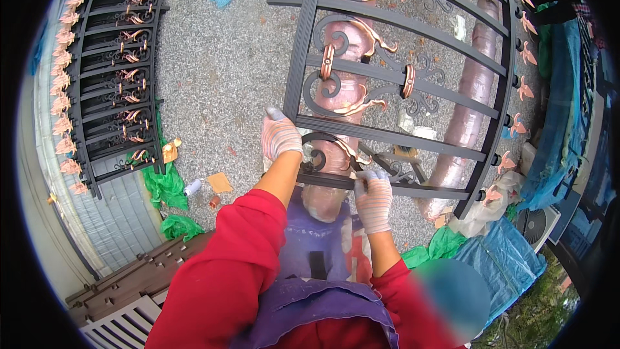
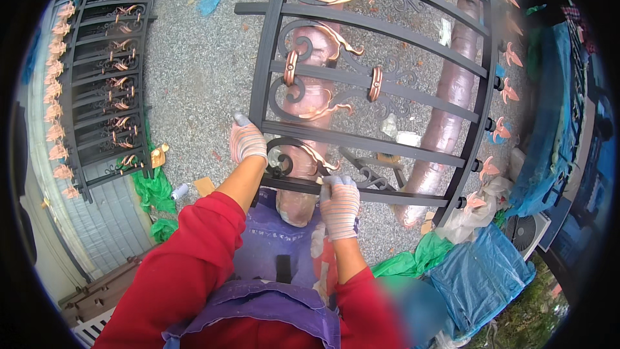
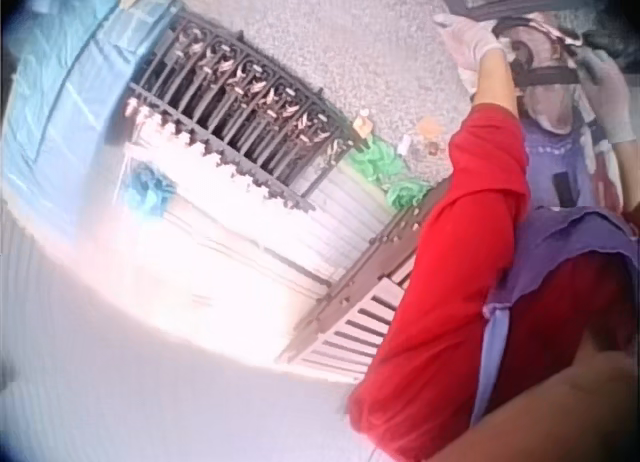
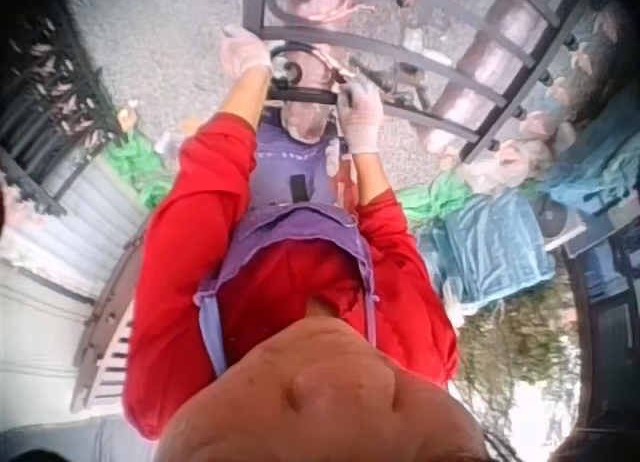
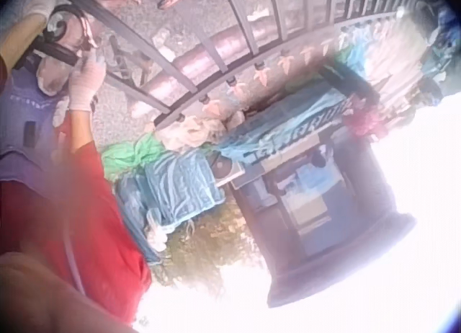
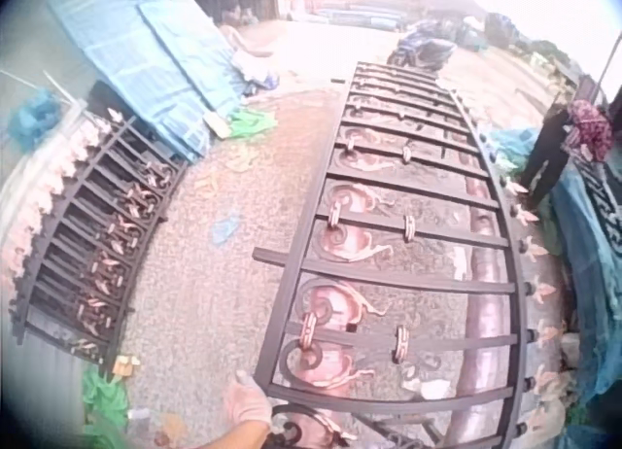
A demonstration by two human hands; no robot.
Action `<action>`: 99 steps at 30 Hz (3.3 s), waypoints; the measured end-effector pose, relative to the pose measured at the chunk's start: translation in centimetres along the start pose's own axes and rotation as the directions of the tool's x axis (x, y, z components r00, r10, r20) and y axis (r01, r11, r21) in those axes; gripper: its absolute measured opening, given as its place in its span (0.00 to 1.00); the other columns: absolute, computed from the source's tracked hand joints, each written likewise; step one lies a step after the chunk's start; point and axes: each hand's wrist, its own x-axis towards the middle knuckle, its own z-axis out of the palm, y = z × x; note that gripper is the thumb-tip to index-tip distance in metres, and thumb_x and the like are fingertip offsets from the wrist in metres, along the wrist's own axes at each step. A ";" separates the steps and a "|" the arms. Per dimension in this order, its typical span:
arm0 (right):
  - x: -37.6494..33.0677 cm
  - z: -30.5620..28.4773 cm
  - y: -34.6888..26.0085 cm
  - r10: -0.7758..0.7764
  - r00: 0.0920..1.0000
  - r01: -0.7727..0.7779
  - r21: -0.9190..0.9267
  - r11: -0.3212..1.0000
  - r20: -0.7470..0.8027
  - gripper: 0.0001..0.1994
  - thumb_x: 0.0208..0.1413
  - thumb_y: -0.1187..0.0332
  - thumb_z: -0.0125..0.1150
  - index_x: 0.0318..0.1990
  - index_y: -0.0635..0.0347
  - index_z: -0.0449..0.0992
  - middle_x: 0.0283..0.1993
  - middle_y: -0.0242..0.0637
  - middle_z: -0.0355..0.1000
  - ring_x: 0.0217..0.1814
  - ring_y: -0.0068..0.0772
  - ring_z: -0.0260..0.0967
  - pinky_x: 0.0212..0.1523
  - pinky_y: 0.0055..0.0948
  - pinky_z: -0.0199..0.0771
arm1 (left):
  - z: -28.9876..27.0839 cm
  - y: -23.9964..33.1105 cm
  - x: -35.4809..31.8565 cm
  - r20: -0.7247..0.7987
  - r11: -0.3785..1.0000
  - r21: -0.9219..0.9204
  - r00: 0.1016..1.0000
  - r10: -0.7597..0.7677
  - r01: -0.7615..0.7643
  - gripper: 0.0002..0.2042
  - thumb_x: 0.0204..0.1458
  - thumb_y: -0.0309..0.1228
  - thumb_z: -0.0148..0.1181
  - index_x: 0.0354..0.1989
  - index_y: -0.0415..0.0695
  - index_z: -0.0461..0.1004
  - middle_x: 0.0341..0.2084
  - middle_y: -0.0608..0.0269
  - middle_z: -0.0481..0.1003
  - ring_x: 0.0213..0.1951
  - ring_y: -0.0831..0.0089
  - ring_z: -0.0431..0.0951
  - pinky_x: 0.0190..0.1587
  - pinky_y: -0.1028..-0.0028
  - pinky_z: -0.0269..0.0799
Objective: The person paints decorative metal gate sections with a brush, applying a copper-colored finish to the ornamental details. The person moves along the gate, painting different sections and flipping the gate over to access the other side.
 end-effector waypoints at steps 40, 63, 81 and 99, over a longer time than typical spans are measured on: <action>-20.2 -0.2 -13.0 0.571 0.723 -0.302 0.566 0.767 -0.389 0.04 0.54 0.74 0.59 0.37 0.62 0.75 0.32 0.34 0.74 0.31 0.22 0.66 0.36 0.23 0.68 | -10.9 -29.8 30.4 0.313 0.596 0.458 0.748 0.586 -0.659 0.19 0.61 0.41 0.35 0.42 0.47 0.74 0.37 0.52 0.77 0.43 0.58 0.78 0.43 0.66 0.72; -19.4 6.6 10.7 0.860 0.439 -0.050 0.948 0.313 -0.261 0.07 0.49 0.72 0.66 0.32 0.50 0.72 0.25 0.26 0.68 0.18 0.17 0.58 0.14 0.21 0.54 | -14.5 -26.4 16.0 0.437 0.796 -0.328 0.665 0.605 -0.509 0.24 0.60 0.49 0.37 0.42 0.43 0.75 0.36 0.59 0.78 0.32 0.70 0.78 0.34 0.71 0.69; -27.7 10.2 9.5 0.863 0.446 0.028 0.961 -0.276 0.235 0.06 0.53 0.71 0.61 0.38 0.51 0.73 0.28 0.23 0.67 0.23 0.17 0.59 0.23 0.21 0.59 | -20.3 -29.3 11.8 0.560 0.919 -0.176 0.732 0.388 -0.352 0.26 0.56 0.52 0.38 0.46 0.45 0.72 0.39 0.63 0.77 0.33 0.71 0.75 0.35 0.69 0.66; -18.7 7.8 2.0 0.604 0.776 -0.504 0.756 0.417 0.184 0.07 0.48 0.70 0.65 0.35 0.56 0.75 0.30 0.31 0.74 0.29 0.27 0.69 0.32 0.25 0.70 | -21.1 -33.6 9.7 0.530 0.931 -0.189 0.766 0.365 -0.312 0.24 0.56 0.52 0.39 0.45 0.47 0.73 0.39 0.65 0.76 0.35 0.71 0.75 0.37 0.69 0.67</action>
